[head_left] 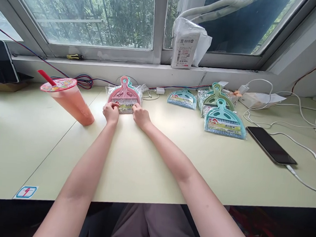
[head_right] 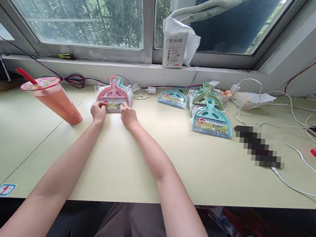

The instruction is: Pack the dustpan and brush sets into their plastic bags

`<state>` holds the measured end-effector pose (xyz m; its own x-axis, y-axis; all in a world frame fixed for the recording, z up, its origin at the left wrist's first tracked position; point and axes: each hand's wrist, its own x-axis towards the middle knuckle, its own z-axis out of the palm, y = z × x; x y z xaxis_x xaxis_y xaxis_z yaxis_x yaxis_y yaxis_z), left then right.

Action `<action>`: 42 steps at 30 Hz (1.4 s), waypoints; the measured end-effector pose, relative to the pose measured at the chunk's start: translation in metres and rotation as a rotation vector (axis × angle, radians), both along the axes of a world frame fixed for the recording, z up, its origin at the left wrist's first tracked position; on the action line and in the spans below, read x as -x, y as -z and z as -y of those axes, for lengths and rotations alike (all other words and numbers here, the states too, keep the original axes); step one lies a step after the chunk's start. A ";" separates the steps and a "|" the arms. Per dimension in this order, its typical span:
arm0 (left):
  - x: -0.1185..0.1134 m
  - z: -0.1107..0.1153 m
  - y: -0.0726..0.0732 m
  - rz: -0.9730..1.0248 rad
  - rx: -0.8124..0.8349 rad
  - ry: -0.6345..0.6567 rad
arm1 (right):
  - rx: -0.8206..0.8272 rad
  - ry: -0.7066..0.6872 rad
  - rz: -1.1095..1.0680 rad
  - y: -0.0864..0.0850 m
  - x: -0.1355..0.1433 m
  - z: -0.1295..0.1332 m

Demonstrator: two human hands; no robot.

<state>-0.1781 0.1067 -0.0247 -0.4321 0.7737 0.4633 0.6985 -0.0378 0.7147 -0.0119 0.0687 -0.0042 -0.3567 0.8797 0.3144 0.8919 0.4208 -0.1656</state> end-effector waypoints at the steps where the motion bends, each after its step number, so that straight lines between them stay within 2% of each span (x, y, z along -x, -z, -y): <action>1: 0.000 0.001 0.000 -0.030 0.002 0.005 | -0.003 -0.008 -0.009 0.001 0.000 0.000; 5: -0.008 0.005 0.000 -0.201 0.000 0.095 | -0.022 -0.035 -0.027 0.003 -0.001 -0.001; 11: -0.026 0.015 -0.001 -0.583 0.062 0.384 | -0.047 -0.078 -0.014 0.007 0.002 -0.004; 16: -0.030 0.017 -0.001 -0.679 0.082 0.409 | -0.058 -0.093 -0.057 0.003 0.001 0.001; 20: -0.028 0.018 -0.002 -0.702 0.069 0.394 | -0.184 -0.169 -0.225 -0.002 -0.009 0.001; 22: -0.028 0.019 -0.004 -0.714 0.070 0.413 | -0.288 -0.112 -0.350 -0.002 -0.024 -0.006; 25: -0.029 0.021 -0.006 -0.698 0.078 0.454 | -0.363 0.214 -0.419 0.002 -0.066 -0.026; 28: -0.030 0.023 -0.008 -0.678 0.059 0.472 | -0.201 0.561 -0.367 0.010 -0.122 -0.047; 31: -0.031 0.026 -0.010 -0.659 -0.001 0.455 | -0.030 0.729 -0.354 0.020 -0.164 -0.059; 34: -0.033 0.032 -0.015 -0.636 -0.064 0.427 | 0.090 0.714 -0.264 0.026 -0.175 -0.061; 38: -0.036 0.039 -0.019 -0.627 -0.134 0.426 | 0.031 0.609 -0.175 0.028 -0.162 -0.049; 42: -0.036 0.039 -0.020 -0.622 -0.161 0.422 | -0.031 0.500 -0.153 0.024 -0.161 -0.023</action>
